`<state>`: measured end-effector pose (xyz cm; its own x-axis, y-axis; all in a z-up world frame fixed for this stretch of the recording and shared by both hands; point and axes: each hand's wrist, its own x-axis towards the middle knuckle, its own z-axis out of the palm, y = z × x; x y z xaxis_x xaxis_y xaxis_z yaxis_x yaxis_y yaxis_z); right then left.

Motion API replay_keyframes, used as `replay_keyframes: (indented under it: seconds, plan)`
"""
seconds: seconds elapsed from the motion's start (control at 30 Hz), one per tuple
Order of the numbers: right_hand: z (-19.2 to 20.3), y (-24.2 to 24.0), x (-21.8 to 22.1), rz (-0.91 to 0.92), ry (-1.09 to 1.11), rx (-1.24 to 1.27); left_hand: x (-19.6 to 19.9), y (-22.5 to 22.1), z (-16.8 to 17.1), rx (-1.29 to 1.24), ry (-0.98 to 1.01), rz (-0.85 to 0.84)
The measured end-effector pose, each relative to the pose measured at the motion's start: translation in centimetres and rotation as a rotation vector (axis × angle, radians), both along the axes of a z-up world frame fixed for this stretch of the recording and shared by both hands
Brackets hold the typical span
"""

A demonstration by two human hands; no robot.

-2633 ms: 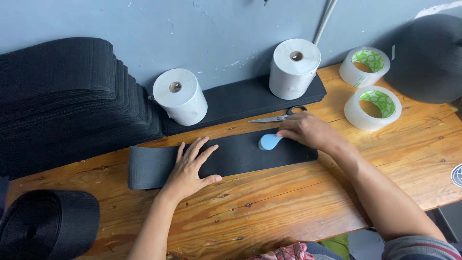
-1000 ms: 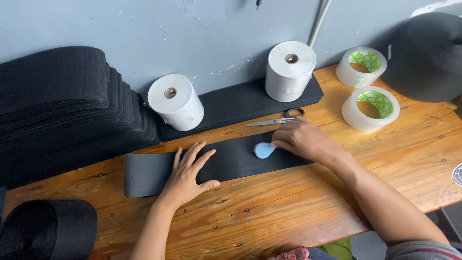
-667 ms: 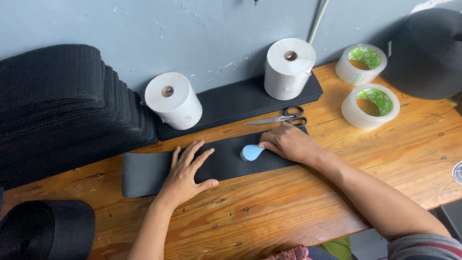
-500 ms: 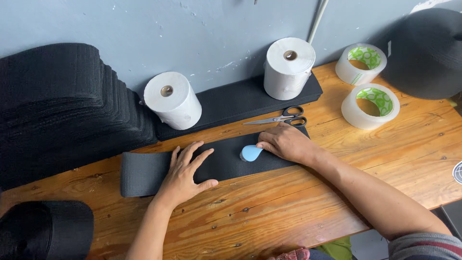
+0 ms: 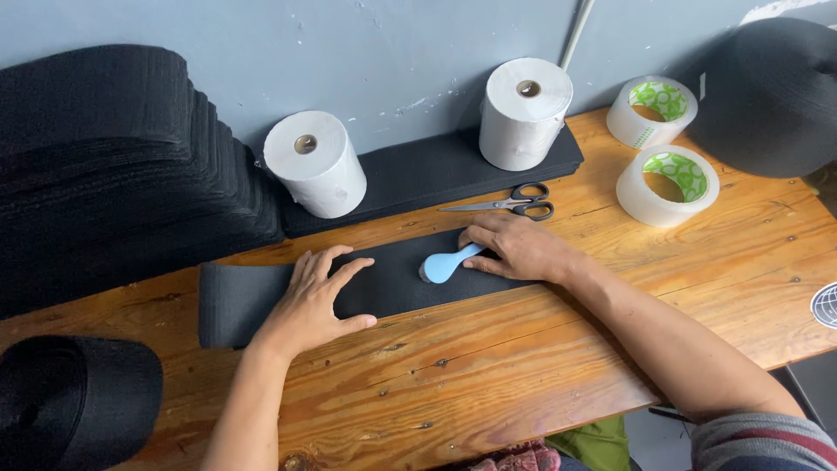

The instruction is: Cutting a black foam strip with scissors and rubbing its surface with a small blue tool

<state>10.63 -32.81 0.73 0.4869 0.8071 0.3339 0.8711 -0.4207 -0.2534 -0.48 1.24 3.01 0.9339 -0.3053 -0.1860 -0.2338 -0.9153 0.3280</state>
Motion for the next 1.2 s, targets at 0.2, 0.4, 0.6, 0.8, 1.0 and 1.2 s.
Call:
replay_keyframes:
  seconds: [0.2, 0.4, 0.6, 0.8, 1.0, 1.2]
  plan:
    - [-1.5, -0.4, 1.0, -0.026, -0.126, 0.011, -0.3, 0.9, 1.2, 0.043, 0.037, 0.037]
    - [0.1, -0.7, 0.1, -0.021, -0.11, -0.012, -0.7, 1.1, 0.5, 0.044, 0.006, 0.028]
    - [-0.9, -0.6, -0.1, -0.077, -0.044, -0.046, -0.9, -2.1, -0.1, -0.054, -0.05, -0.091]
    - [-0.6, -0.4, 0.0, -0.062, 0.018, -0.057, -0.5, -1.6, -1.5, -0.104, -0.092, -0.075]
    - [-1.7, -0.9, 1.2, -0.032, 0.042, -0.041, 0.0, -1.7, -1.7, -0.101, -0.103, -0.107]
    - [-1.1, -0.2, 1.0, -0.004, 0.09, -0.002, 0.4, -1.4, -2.2, -0.114, -0.115, -0.125]
